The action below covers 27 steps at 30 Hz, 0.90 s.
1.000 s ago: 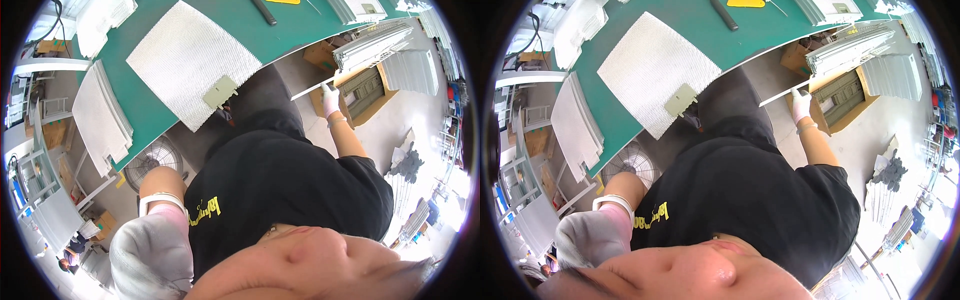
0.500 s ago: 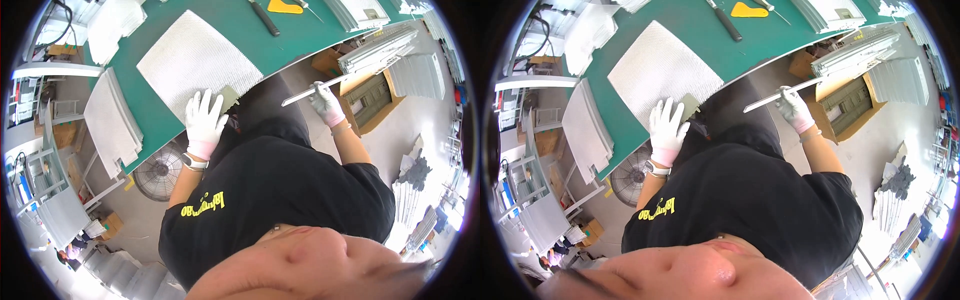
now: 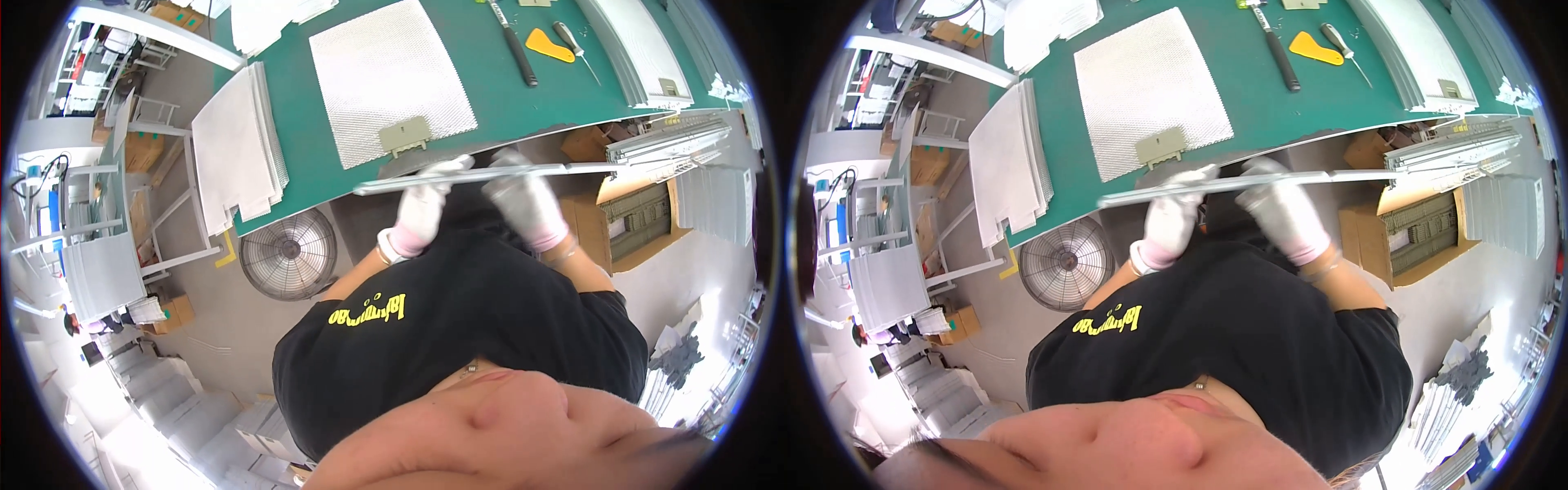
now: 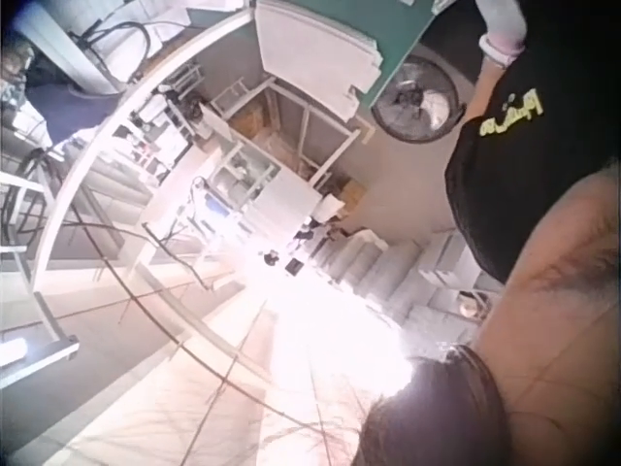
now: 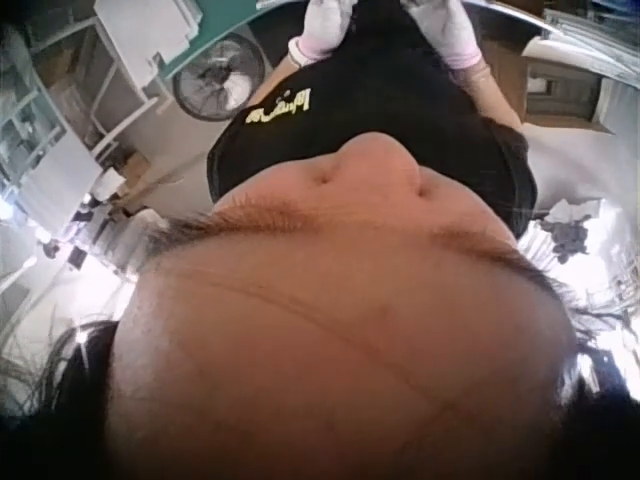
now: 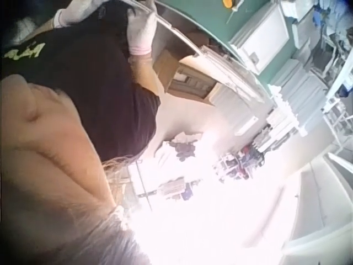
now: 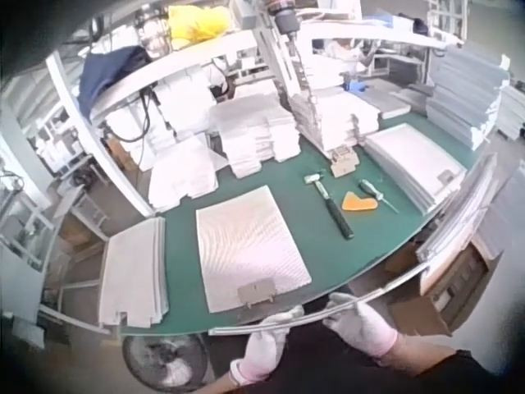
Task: Assembling a metal frame onto a mesh air filter using a rubber mallet and an electric drill.
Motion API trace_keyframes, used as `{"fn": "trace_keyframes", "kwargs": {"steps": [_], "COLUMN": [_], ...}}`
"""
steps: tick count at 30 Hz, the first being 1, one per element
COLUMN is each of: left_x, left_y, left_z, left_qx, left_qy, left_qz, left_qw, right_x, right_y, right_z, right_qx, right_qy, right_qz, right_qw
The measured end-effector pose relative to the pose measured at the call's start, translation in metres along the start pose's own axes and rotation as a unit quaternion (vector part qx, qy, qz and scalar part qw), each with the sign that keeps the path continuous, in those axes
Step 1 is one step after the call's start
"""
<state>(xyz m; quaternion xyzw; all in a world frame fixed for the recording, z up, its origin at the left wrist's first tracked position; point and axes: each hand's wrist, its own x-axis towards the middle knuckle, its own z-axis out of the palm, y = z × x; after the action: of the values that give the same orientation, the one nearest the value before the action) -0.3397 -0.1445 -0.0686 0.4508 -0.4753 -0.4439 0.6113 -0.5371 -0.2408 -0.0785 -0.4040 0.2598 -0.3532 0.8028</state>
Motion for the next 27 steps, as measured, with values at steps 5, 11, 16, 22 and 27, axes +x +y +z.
{"fn": "trace_keyframes", "kwargs": {"steps": [5,11,16,22,27], "left_x": [-0.013,-0.032,-0.016,-0.029,-0.049], "left_y": [0.076,0.093,0.044,0.02,0.008], "left_z": [-0.116,-0.137,-0.077,-0.061,-0.011], "left_qx": [-0.031,0.007,-0.016,0.268,-0.167], "left_qy": [0.336,0.24,0.142,0.242,0.108], "left_qz": [0.219,0.158,0.016,0.046,-0.175], "left_qw": [0.916,0.958,0.99,0.931,0.964], "right_x": [-0.035,-0.035,0.083,0.199,0.149], "right_y": [-0.09,-0.18,-0.165,-0.048,-0.022], "right_z": [-0.196,-0.237,-0.068,-0.01,0.003], "right_qx": [0.234,0.228,-0.032,0.319,-0.036], "right_qy": [0.291,0.12,0.184,-0.046,-0.015], "right_qz": [-0.138,-0.302,-0.302,-0.034,0.031], "right_qw": [0.917,0.918,0.935,0.946,0.999]}}
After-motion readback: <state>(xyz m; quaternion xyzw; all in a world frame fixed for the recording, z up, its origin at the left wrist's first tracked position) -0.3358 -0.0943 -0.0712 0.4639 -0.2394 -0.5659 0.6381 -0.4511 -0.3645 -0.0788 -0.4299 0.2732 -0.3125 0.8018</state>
